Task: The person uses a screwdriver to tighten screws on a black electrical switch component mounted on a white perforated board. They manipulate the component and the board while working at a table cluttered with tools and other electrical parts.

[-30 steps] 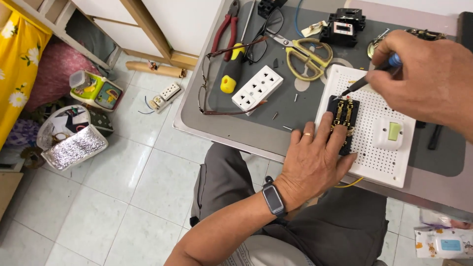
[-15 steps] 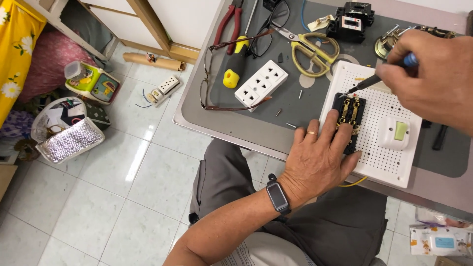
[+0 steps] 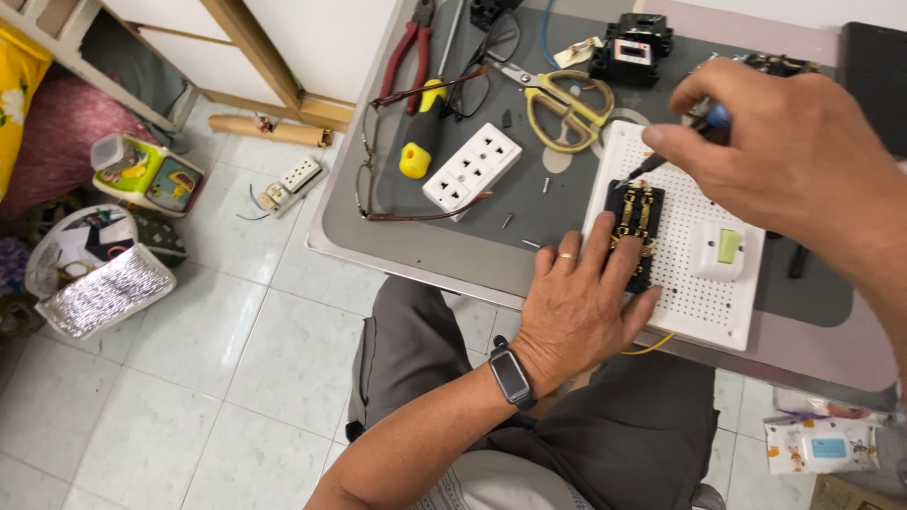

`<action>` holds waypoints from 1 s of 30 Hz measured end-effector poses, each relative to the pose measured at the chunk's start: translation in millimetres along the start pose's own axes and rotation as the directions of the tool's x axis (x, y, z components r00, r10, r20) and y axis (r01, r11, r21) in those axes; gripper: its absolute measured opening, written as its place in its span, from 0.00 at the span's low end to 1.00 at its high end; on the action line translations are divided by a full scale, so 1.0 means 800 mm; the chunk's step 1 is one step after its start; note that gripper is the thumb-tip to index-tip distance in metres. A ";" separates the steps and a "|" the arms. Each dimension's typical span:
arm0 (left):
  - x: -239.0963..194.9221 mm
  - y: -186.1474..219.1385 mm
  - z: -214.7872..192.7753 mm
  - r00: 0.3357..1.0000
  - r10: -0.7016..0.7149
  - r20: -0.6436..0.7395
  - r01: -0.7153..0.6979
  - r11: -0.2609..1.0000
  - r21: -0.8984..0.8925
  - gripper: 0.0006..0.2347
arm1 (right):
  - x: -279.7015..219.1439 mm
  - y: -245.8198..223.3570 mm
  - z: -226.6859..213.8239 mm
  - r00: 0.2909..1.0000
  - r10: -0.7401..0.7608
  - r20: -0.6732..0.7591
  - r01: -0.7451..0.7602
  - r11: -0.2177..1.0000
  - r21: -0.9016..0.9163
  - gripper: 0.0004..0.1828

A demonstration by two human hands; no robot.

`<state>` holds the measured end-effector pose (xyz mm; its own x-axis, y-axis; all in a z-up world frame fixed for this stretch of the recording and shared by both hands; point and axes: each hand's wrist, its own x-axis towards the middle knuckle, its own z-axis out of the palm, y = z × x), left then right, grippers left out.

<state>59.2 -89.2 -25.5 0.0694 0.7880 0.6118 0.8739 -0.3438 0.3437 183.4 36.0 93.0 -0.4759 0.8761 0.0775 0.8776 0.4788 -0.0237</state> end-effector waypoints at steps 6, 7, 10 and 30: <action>0.003 0.001 -0.001 1.000 -0.016 -0.003 0.016 1.000 0.014 0.16 | 0.001 -0.013 -0.004 0.972 -0.125 -0.200 0.142 0.987 0.072 0.07; 0.002 0.001 0.000 1.000 -0.023 0.001 0.023 1.000 0.007 0.16 | 0.000 -0.016 -0.008 0.981 -0.104 -0.163 0.123 0.986 0.112 0.13; 0.001 0.001 0.002 1.000 -0.026 -0.005 0.026 1.000 0.001 0.17 | -0.001 -0.022 -0.013 0.987 -0.088 -0.133 0.110 0.980 0.168 0.20; -0.002 -0.001 0.003 0.998 -0.055 0.009 0.056 0.998 -0.038 0.18 | -0.012 -0.020 -0.013 0.986 -0.040 -0.165 0.065 0.987 0.148 0.22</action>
<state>59.6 -89.3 -28.4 0.0252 0.8102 0.5856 0.8572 -0.3189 0.4043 174.4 19.6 102.9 -0.4946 0.8350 0.2413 0.8267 0.5376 -0.1659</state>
